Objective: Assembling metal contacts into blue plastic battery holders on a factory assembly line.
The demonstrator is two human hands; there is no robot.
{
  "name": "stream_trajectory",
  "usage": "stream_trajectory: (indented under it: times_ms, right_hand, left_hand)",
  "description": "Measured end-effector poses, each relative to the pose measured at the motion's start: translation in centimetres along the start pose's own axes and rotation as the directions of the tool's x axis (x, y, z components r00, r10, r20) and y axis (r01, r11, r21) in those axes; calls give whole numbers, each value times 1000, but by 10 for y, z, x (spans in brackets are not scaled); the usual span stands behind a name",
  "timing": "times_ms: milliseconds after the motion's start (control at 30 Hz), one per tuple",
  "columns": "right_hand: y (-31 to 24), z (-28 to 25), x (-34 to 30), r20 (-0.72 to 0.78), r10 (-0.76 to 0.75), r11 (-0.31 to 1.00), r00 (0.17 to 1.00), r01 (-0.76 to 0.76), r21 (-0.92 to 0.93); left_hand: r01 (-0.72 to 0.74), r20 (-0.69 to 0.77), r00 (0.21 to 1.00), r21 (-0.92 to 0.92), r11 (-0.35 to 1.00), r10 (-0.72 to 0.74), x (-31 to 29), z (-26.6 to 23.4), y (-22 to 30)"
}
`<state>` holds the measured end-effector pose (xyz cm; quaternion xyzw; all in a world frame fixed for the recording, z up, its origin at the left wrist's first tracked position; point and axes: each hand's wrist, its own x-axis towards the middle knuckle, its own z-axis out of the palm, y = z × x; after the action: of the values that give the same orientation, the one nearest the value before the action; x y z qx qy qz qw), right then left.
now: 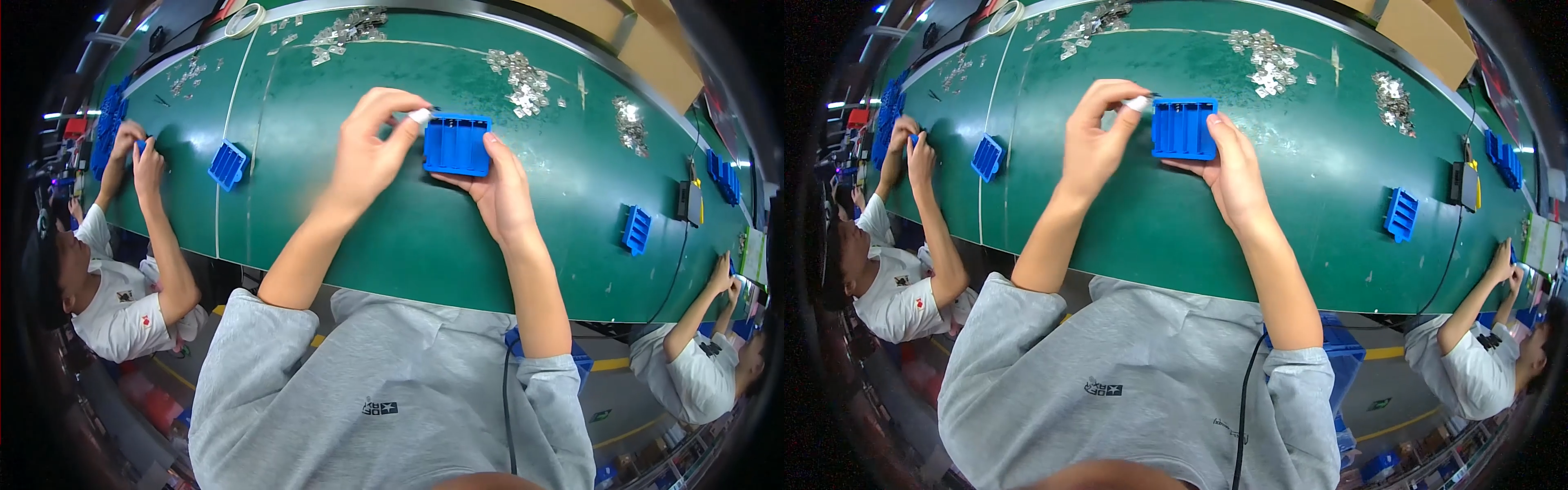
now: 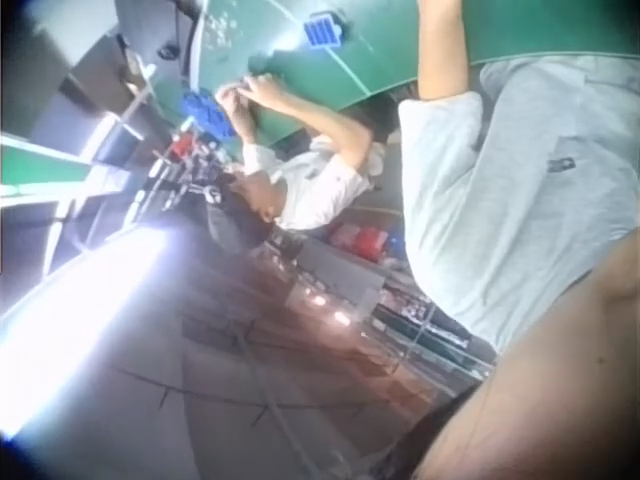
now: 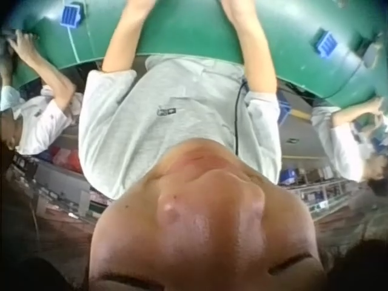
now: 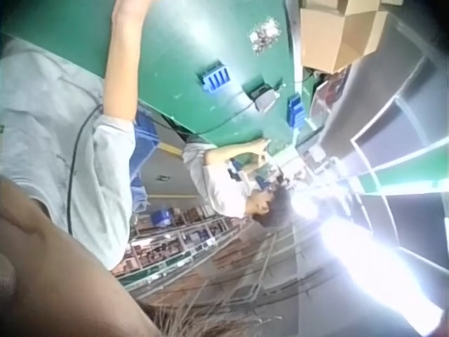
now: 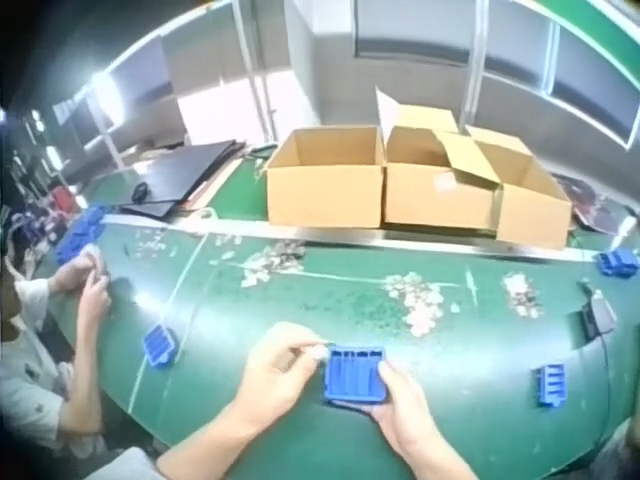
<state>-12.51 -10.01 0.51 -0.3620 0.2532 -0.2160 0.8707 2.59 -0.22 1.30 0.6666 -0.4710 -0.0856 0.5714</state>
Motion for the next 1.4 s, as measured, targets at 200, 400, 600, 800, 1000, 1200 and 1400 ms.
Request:
stream_trajectory:
  times_ms: [200, 400, 600, 800, 1000, 1200, 1400]
  right_hand:
    - [3, 7, -8, 45, 85, 995, 995, -82, -60]
    - [7, 7, -6, 65, 105, 991, 992, -99, -89]
    - [8, 9, -7, 68, 88, 985, 994, -77, -152]
    - [11, 5, -7, 22, 79, 990, 997, -76, -116]
    - [18, 0, -7, -44, -50, 968, 998, 37, -247]
    - [13, -3, -4, -43, -142, 936, 989, 120, -332]
    - [17, -2, 0, -13, -117, 909, 993, 102, -404]
  left_hand:
    - [-109, 70, 992, 65, 992, 105, -6, 12, -4]
    - [-149, 99, 986, 132, 980, 136, -8, 14, -4]
    - [-59, 85, 995, 87, 994, 52, -8, 15, -4]
    - [-32, 153, 988, 158, 987, 7, -11, 17, 1]
    - [130, 309, 946, -85, 988, -98, -10, 14, 6]
    - [228, 373, 917, -203, 952, -140, -9, 15, 6]
    - [229, 356, 927, -298, 927, -114, -13, 13, -3]
